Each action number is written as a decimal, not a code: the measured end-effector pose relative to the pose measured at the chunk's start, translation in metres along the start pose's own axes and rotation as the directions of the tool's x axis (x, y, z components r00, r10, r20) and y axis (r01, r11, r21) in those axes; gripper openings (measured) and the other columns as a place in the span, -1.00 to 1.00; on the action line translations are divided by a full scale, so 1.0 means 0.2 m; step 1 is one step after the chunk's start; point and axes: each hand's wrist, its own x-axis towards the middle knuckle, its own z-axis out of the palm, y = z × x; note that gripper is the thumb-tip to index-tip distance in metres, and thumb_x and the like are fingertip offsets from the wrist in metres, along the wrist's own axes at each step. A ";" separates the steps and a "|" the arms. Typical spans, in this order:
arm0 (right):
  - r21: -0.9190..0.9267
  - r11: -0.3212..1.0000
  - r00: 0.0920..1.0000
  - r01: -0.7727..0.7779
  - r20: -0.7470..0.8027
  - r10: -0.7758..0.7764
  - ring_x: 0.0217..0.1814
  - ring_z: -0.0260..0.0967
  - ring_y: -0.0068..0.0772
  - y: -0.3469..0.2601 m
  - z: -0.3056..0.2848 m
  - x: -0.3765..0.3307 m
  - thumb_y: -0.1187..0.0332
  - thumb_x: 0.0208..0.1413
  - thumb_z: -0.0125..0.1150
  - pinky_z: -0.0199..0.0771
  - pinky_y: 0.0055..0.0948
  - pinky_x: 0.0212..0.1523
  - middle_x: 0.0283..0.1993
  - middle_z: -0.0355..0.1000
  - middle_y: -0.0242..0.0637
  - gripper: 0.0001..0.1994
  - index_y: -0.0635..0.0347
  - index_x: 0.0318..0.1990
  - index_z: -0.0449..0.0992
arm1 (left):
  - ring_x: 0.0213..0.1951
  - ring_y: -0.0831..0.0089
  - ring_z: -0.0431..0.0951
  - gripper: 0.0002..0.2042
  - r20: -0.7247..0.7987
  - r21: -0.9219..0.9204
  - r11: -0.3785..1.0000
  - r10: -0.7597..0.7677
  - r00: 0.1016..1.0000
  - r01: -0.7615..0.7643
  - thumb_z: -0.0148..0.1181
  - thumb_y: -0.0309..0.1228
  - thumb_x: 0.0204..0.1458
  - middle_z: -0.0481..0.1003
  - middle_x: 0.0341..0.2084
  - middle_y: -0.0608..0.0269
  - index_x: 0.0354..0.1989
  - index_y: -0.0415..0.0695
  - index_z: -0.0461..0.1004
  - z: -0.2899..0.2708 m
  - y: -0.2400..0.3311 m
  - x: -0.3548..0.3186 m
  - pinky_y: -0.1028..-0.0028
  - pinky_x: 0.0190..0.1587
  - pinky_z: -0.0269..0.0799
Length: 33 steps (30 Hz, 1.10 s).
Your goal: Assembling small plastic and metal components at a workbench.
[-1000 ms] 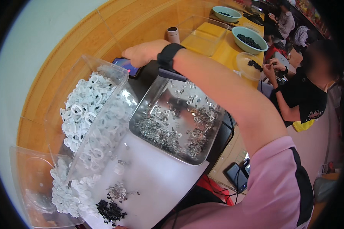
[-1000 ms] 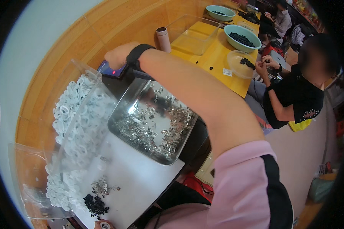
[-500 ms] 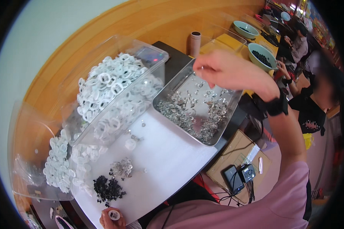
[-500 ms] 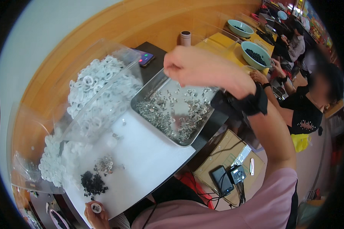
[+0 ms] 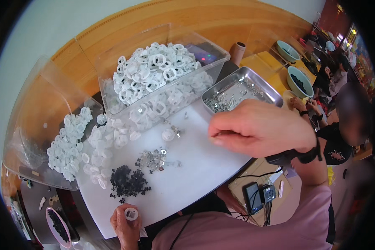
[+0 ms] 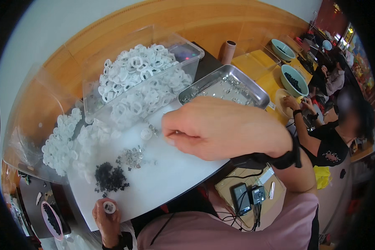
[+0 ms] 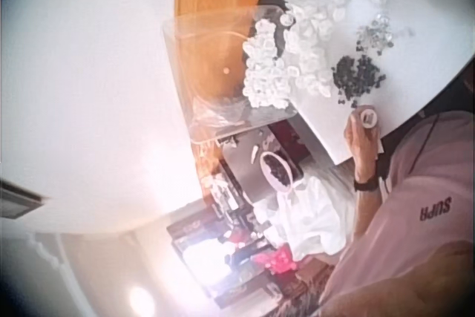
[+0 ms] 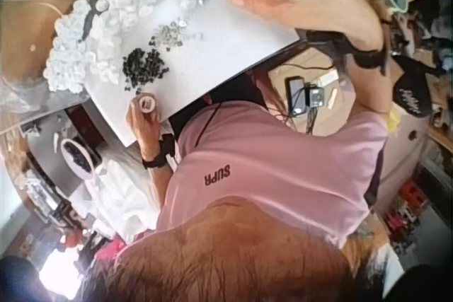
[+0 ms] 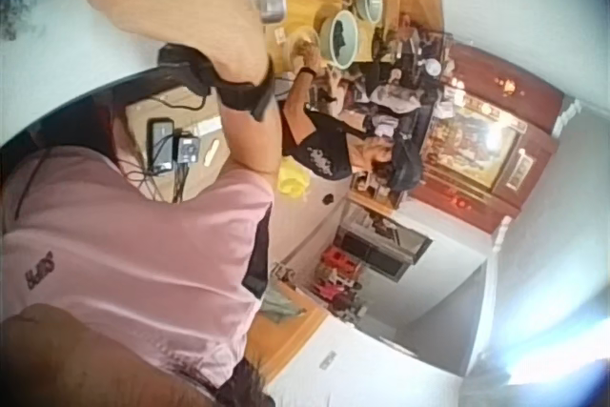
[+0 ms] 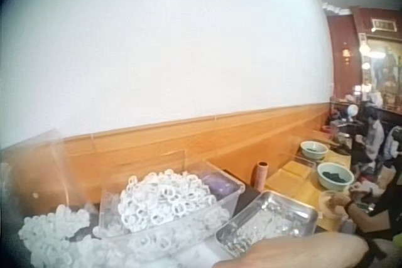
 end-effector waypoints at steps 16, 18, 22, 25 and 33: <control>0.259 0.962 0.939 0.092 0.300 -0.170 -0.47 0.35 0.03 -0.23 0.63 0.19 0.38 0.14 0.08 0.29 -0.15 -0.47 -0.52 0.37 -0.08 -0.79 0.31 -0.16 0.29 | -0.63 0.64 0.24 -0.62 0.096 -0.175 0.979 -0.088 0.992 0.103 -0.21 -0.22 0.32 0.38 -0.57 0.29 -0.26 -0.30 0.45 -0.02 0.04 0.02 0.62 -0.60 0.10; 0.296 0.951 0.946 0.095 0.271 -0.179 -0.47 0.35 0.03 -0.22 0.81 0.27 0.36 0.14 0.09 0.29 -0.15 -0.46 -0.53 0.37 -0.07 -0.77 0.32 -0.15 0.28 | -0.63 0.64 0.23 -0.59 0.128 -0.075 0.997 0.010 0.992 0.000 -0.20 -0.16 0.32 0.38 -0.57 0.28 -0.23 -0.30 0.45 -0.02 0.04 0.01 0.61 -0.59 0.09; 0.439 0.898 0.961 0.027 0.237 -0.144 -0.55 0.40 -0.34 -0.24 0.98 0.36 0.32 0.18 0.12 0.32 -0.40 -0.53 -0.46 0.44 -0.24 -0.70 0.31 -0.03 0.30 | -0.63 0.64 0.22 -0.57 0.160 -0.161 0.981 -0.079 0.984 0.105 -0.16 -0.12 0.30 0.39 -0.56 0.29 -0.23 -0.30 0.45 -0.06 0.04 0.00 0.61 -0.58 0.09; 0.512 0.857 0.962 -0.063 0.261 -0.086 -0.55 0.41 -0.33 -0.22 1.01 0.37 0.28 0.18 0.14 0.34 -0.39 -0.51 -0.48 0.45 -0.22 -0.66 0.32 -0.02 0.29 | -0.62 0.64 0.24 -0.57 0.203 -0.187 0.977 -0.062 0.977 0.101 -0.16 -0.13 0.30 0.38 -0.57 0.29 -0.25 -0.30 0.46 -0.04 0.02 0.02 0.60 -0.59 0.11; 0.360 0.927 0.993 -0.103 -0.024 0.120 -0.61 0.24 -0.65 -0.07 0.32 0.04 0.34 0.18 0.14 0.27 -0.59 -0.56 -0.61 0.33 -0.43 -0.85 0.21 -0.36 0.47 | -0.68 0.58 0.30 -0.64 0.113 0.222 0.962 0.134 0.984 -0.157 -0.18 -0.32 0.28 0.38 -0.62 0.23 -0.44 -0.34 0.41 -0.06 0.02 -0.01 0.58 -0.65 0.19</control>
